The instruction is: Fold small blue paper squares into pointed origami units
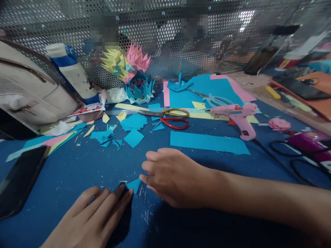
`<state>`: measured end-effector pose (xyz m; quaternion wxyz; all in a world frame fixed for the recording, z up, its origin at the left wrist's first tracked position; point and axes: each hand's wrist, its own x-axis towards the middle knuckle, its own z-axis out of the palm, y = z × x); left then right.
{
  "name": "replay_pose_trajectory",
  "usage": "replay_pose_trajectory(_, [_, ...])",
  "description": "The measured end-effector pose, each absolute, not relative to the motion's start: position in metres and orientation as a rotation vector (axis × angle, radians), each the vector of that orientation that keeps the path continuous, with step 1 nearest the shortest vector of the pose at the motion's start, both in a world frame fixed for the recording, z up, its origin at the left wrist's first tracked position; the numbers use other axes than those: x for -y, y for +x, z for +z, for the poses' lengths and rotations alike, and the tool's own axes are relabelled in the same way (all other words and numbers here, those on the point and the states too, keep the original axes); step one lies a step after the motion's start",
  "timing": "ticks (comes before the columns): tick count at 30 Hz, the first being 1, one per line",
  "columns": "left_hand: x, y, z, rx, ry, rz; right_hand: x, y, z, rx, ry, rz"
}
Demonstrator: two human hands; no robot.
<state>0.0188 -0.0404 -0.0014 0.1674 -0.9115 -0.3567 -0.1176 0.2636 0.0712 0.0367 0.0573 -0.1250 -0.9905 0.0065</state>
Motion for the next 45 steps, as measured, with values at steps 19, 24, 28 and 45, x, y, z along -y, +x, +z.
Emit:
replay_pose_trajectory(19, [0.02, 0.016, 0.002, 0.961, -2.607, -0.643, -0.078, 0.255, 0.01, 2.837, -0.406, 0.278])
replay_pose_trajectory(24, [0.016, 0.016, -0.002, 0.983, -2.656, -0.686, -0.078, 0.251, 0.009, 2.82, -0.476, 0.379])
replay_pose_trajectory(28, [0.015, 0.016, -0.004, 0.994, -2.682, -0.686, -0.079, 0.25, 0.01, 2.769, -0.506, 0.545])
replay_pose_trajectory(45, [0.006, 0.02, 0.008, 1.053, -2.776, -0.885, -0.084, 0.256, 0.008, 2.651, -0.359, 0.699])
